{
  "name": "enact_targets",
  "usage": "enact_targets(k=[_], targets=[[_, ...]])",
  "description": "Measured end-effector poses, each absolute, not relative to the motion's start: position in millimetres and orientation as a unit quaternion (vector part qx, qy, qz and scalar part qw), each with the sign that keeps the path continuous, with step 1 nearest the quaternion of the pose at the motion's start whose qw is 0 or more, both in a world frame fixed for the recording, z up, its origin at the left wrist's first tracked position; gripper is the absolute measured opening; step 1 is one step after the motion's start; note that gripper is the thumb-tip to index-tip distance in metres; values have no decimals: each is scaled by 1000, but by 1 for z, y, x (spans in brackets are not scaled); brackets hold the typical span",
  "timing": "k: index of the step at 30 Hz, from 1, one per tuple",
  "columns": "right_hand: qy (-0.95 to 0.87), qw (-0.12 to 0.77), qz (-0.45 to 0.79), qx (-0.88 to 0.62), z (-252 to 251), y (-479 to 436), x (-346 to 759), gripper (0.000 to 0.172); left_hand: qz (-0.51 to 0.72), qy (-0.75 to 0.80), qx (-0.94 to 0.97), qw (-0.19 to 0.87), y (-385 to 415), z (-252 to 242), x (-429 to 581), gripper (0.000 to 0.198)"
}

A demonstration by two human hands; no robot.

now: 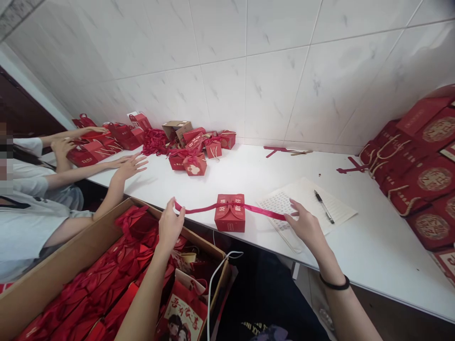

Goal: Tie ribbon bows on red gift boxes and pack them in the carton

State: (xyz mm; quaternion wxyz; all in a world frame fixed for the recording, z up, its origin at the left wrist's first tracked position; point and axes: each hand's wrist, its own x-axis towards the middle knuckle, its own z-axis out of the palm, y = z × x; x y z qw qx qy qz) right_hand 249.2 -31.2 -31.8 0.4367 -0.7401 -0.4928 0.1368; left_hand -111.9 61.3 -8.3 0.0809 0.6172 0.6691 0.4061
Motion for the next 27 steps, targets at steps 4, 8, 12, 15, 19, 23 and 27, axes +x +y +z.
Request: enact_targets(k=[4, 8, 12, 15, 19, 23, 27], targets=[[-576, 465, 93, -666, -14, -15, 230, 36, 389, 539, 739, 109, 62, 11, -88, 34], [-681, 383, 262, -566, 6, 9, 192, 30, 271, 463, 762, 364, 66, 18, -61, 28], [-715, 333, 303, -535, 10, 18, 181, 23, 286, 437, 688, 504, 65, 9, -52, 39], [-724, 339, 310, -515, 9, 21, 186, 30, 314, 411, 626, 583, 64, 2, -52, 46], [-688, 361, 394, -491, 6, 28, 195, 36, 316, 400, 606, 611, 68, -3, -50, 49], [-649, 367, 481, -461, -7, 37, 201, 38, 318, 383, 575, 650, 68, -9, -49, 52], [-644, 364, 499, -451, -18, 43, 206, 43, 287, 381, 572, 667, 66, -16, -54, 52]])
